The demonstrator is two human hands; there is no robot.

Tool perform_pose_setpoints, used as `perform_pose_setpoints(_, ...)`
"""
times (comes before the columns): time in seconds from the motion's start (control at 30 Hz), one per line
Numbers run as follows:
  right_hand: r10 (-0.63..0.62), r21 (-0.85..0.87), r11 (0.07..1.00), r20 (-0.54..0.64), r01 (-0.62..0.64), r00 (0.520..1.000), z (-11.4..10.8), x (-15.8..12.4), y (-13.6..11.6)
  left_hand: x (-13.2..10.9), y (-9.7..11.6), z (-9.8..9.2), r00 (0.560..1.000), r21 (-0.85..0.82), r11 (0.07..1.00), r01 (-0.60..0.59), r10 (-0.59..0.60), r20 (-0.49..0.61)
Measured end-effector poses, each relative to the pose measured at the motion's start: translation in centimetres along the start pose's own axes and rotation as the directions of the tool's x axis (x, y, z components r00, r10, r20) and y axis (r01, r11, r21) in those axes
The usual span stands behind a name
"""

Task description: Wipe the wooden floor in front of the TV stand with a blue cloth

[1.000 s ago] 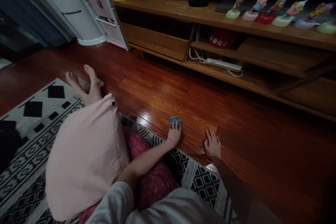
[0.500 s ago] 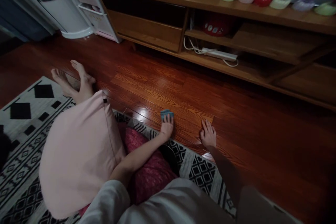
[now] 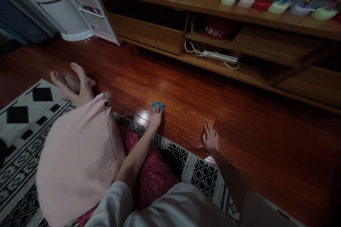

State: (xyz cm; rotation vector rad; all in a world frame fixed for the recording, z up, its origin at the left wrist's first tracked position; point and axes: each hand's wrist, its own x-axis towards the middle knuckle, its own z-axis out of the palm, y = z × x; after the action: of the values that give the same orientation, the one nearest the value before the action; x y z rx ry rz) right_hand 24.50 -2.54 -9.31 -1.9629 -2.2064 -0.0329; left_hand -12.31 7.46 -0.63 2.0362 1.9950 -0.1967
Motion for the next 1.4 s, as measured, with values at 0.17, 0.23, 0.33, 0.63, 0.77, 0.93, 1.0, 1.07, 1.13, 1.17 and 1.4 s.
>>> perform_pose_setpoints(0.17, -0.008, 0.047, 0.999, -0.025, 0.009, 1.000, 0.3, -0.1, 0.2, 0.3, -4.6, -1.3, 0.937, 0.053, 0.937, 0.346, -0.343, -0.064)
perform_pose_setpoints(0.23, -0.010, 0.060, 0.998, -0.032, 0.012, 0.999, 0.4, -0.1, 0.4, -0.3, -2.7, -0.9, 0.939, 0.087, 0.935, 0.343, -0.342, -0.032)
perform_pose_setpoints(0.33, -0.007, 0.064, 0.998, -0.040, 0.009, 0.999, 0.6, 0.0, 0.5, -1.8, 2.8, 1.0, 0.989, 0.095, 0.985, 0.142, -0.146, 0.029)
perform_pose_setpoints(0.63, -0.035, 0.039, 0.998, -0.101, 0.040, 0.994, 1.3, -0.1, 1.0, -3.7, 10.2, 5.5, 0.927, 0.021, 0.928, -0.373, 0.372, 0.041)
perform_pose_setpoints(0.77, -0.034, 0.040, 0.998, -0.140, 0.040, 0.990, 1.9, 0.1, 1.3, -1.0, 5.3, 2.7, 0.984, 0.067, 0.983, -0.169, 0.172, -0.046)
perform_pose_setpoints(0.93, -0.030, 0.040, 0.998, -0.173, 0.038, 0.984, 2.4, 0.3, 1.4, -0.3, 3.2, 2.1, 1.000, 0.145, 0.989, -0.002, -0.002, 0.022)
perform_pose_setpoints(1.0, -0.036, 0.039, 0.998, -0.179, 0.043, 0.983, 2.4, 0.4, 1.3, -1.0, 4.5, 3.4, 0.996, 0.180, 0.984, 0.004, -0.019, 0.083)
perform_pose_setpoints(1.07, -0.034, 0.038, 0.998, -0.181, 0.041, 0.983, 2.4, 0.4, 1.3, -1.9, 6.4, 4.8, 0.993, 0.198, 0.980, -0.018, -0.006, 0.119)
perform_pose_setpoints(1.13, -0.029, 0.039, 0.999, -0.178, 0.037, 0.984, 2.4, 0.4, 1.2, -2.7, 7.9, 5.8, 0.994, 0.208, 0.977, -0.041, 0.018, 0.112)
perform_pose_setpoints(1.17, -0.026, 0.041, 0.999, -0.175, 0.034, 0.984, 2.4, 0.4, 1.2, -2.8, 8.4, 6.0, 0.996, 0.215, 0.976, -0.046, 0.027, 0.090)
perform_pose_setpoints(1.4, -0.018, 0.062, 0.998, -0.183, 0.030, 0.983, 2.8, 0.6, 1.3, -0.3, 5.0, 3.5, 0.990, 0.186, 0.978, -0.093, 0.110, -0.085)
